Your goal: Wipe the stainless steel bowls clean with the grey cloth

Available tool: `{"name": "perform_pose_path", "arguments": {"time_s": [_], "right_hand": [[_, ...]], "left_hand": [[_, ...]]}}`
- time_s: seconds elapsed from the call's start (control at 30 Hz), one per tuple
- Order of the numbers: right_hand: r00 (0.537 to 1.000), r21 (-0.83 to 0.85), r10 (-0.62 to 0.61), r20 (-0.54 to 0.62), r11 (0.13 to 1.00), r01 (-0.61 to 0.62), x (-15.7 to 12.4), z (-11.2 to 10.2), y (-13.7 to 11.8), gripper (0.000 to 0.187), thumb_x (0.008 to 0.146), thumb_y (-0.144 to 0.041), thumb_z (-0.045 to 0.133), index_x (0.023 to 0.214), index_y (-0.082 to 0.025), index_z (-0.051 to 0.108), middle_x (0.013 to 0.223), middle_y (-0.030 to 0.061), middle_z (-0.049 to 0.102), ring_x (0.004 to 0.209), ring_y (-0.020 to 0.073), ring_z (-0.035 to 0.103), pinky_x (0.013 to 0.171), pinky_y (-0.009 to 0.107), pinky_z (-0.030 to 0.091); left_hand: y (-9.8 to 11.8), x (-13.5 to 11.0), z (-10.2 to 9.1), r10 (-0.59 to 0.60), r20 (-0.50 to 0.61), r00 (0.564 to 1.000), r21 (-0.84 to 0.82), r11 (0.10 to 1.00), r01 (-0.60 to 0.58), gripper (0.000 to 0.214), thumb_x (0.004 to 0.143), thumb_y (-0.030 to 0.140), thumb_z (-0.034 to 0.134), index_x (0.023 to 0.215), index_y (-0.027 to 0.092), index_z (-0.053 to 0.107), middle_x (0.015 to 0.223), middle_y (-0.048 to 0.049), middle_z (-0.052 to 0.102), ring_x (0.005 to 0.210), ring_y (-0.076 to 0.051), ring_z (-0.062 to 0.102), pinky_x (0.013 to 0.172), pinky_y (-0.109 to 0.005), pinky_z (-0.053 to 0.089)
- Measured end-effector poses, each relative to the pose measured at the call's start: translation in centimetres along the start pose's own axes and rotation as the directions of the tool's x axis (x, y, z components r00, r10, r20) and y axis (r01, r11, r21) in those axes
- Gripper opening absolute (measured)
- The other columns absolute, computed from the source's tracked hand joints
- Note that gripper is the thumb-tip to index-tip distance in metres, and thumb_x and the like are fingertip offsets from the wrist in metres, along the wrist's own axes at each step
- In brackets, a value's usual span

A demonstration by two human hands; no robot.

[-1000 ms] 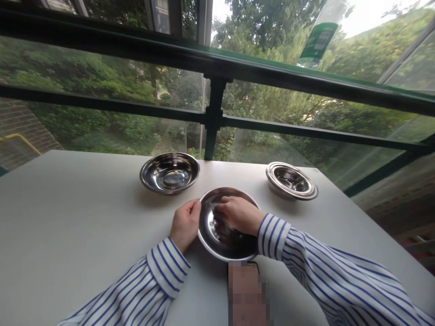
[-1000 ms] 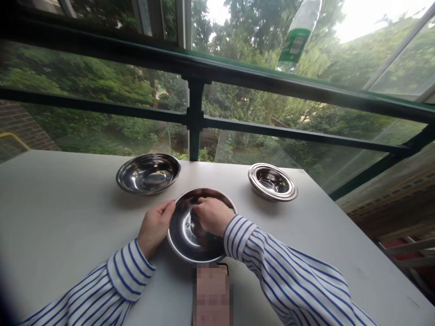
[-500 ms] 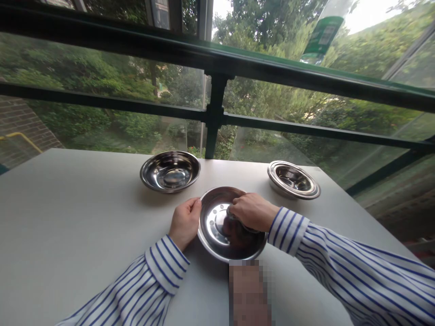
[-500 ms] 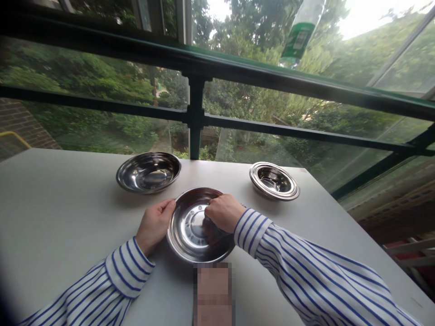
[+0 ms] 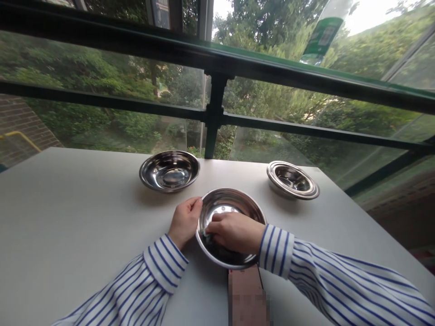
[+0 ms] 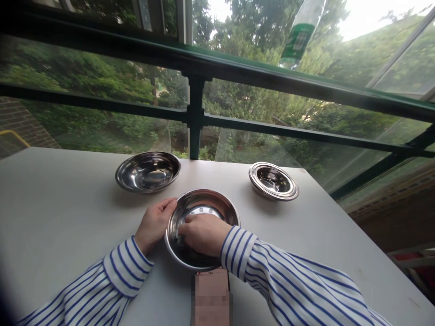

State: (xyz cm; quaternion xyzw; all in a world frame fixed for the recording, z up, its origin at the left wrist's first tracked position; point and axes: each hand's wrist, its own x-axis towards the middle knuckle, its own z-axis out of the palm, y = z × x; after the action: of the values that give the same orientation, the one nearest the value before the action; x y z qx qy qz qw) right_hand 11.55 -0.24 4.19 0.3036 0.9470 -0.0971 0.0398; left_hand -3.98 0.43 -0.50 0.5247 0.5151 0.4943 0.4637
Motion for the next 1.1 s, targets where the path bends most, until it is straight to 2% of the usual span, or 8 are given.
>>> {"name": "perform_pose_path", "arguments": {"time_s": [0.13,0.27,0.47,0.67,0.73,0.87,1.03,1.1], "right_hand": [[0.992,-0.123,0.114,-0.057,0.985,-0.12,0.4,-0.1,1.7,0.018,0.087,-0.018,0.045,0.094,-0.015,0.061,0.09,0.0085,0.061,0.08,0.018,0.057,0.065,0.027,0.037],[0.981,-0.145,0.185,-0.065,0.97,-0.193,-1.0,-0.6,2.5,0.02,0.088,-0.018,0.043,0.087,-0.012,0.062,0.082,0.0097,0.061,0.075,0.019,0.057,0.064,0.029,0.036],[0.993,-0.018,0.02,0.115,1.0,-0.018,-2.6,-1.0,0.5,0.01,0.083,-0.021,0.053,0.084,-0.021,0.063,0.084,0.0008,0.061,0.067,0.0122,0.056,0.057,0.024,0.033],[0.967,-0.14,0.254,-0.01,0.957,-0.253,-1.7,-1.0,1.8,0.021,0.089,-0.021,0.042,0.091,-0.013,0.062,0.085,0.0095,0.061,0.071,0.0172,0.057,0.06,0.027,0.034],[0.973,-0.128,0.231,-0.003,0.965,-0.229,-1.5,-0.7,1.5,0.02,0.089,-0.022,0.044,0.089,-0.014,0.062,0.084,0.0083,0.06,0.071,0.0164,0.057,0.06,0.027,0.035],[0.995,-0.047,0.085,0.043,0.995,-0.083,-1.4,-0.1,0.6,0.014,0.086,-0.025,0.05,0.088,-0.018,0.062,0.084,0.0035,0.06,0.068,0.0131,0.055,0.061,0.024,0.035],[0.963,-0.096,0.267,-0.03,0.959,-0.268,-1.0,-0.6,1.8,0.023,0.09,-0.024,0.043,0.092,-0.013,0.063,0.086,0.0092,0.06,0.074,0.017,0.057,0.064,0.027,0.037],[0.968,-0.096,0.251,-0.028,0.963,-0.252,-1.0,-0.7,1.7,0.023,0.089,-0.024,0.043,0.09,-0.014,0.064,0.085,0.0085,0.06,0.075,0.0169,0.058,0.065,0.027,0.037]], "left_hand": [[0.2,-0.3,0.0,0.004,0.029,1.0,-0.016,1.0,-0.004,0.027,0.079,0.038,0.049,0.074,0.015,0.063,0.065,-0.0022,0.062,0.065,-0.017,0.057,0.061,-0.025,0.044],[0.3,-0.7,0.3,0.0,0.003,1.0,-0.02,1.0,0.0,0.027,0.079,0.036,0.049,0.075,0.014,0.065,0.068,-0.0034,0.064,0.069,-0.018,0.059,0.063,-0.025,0.045],[0.0,-0.8,0.3,-0.002,-0.021,1.0,-0.012,1.0,0.001,0.028,0.079,0.037,0.05,0.077,0.014,0.067,0.066,-0.0027,0.064,0.067,-0.018,0.059,0.062,-0.025,0.045],[0.0,-0.6,0.1,0.0,0.001,1.0,-0.028,1.0,0.0,0.028,0.079,0.037,0.05,0.076,0.014,0.065,0.066,-0.0021,0.063,0.064,-0.016,0.057,0.063,-0.025,0.045],[0.0,-0.7,0.2,-0.002,-0.014,1.0,-0.028,1.0,0.002,0.027,0.079,0.036,0.05,0.076,0.014,0.065,0.066,-0.002,0.063,0.064,-0.016,0.057,0.062,-0.025,0.045],[0.1,-0.9,0.2,-0.009,-0.031,0.999,-0.025,1.0,0.008,0.027,0.079,0.036,0.05,0.076,0.014,0.065,0.065,-0.0012,0.062,0.064,-0.016,0.057,0.062,-0.024,0.045],[0.2,-0.9,0.2,0.007,-0.022,1.0,-0.042,0.999,-0.008,0.028,0.08,0.037,0.05,0.079,0.014,0.066,0.069,-0.0012,0.064,0.066,-0.016,0.057,0.065,-0.024,0.045],[0.2,-0.9,0.3,0.002,-0.025,1.0,-0.054,0.999,-0.004,0.028,0.08,0.037,0.05,0.079,0.014,0.066,0.067,-0.0011,0.063,0.066,-0.016,0.057,0.064,-0.024,0.045]]}}
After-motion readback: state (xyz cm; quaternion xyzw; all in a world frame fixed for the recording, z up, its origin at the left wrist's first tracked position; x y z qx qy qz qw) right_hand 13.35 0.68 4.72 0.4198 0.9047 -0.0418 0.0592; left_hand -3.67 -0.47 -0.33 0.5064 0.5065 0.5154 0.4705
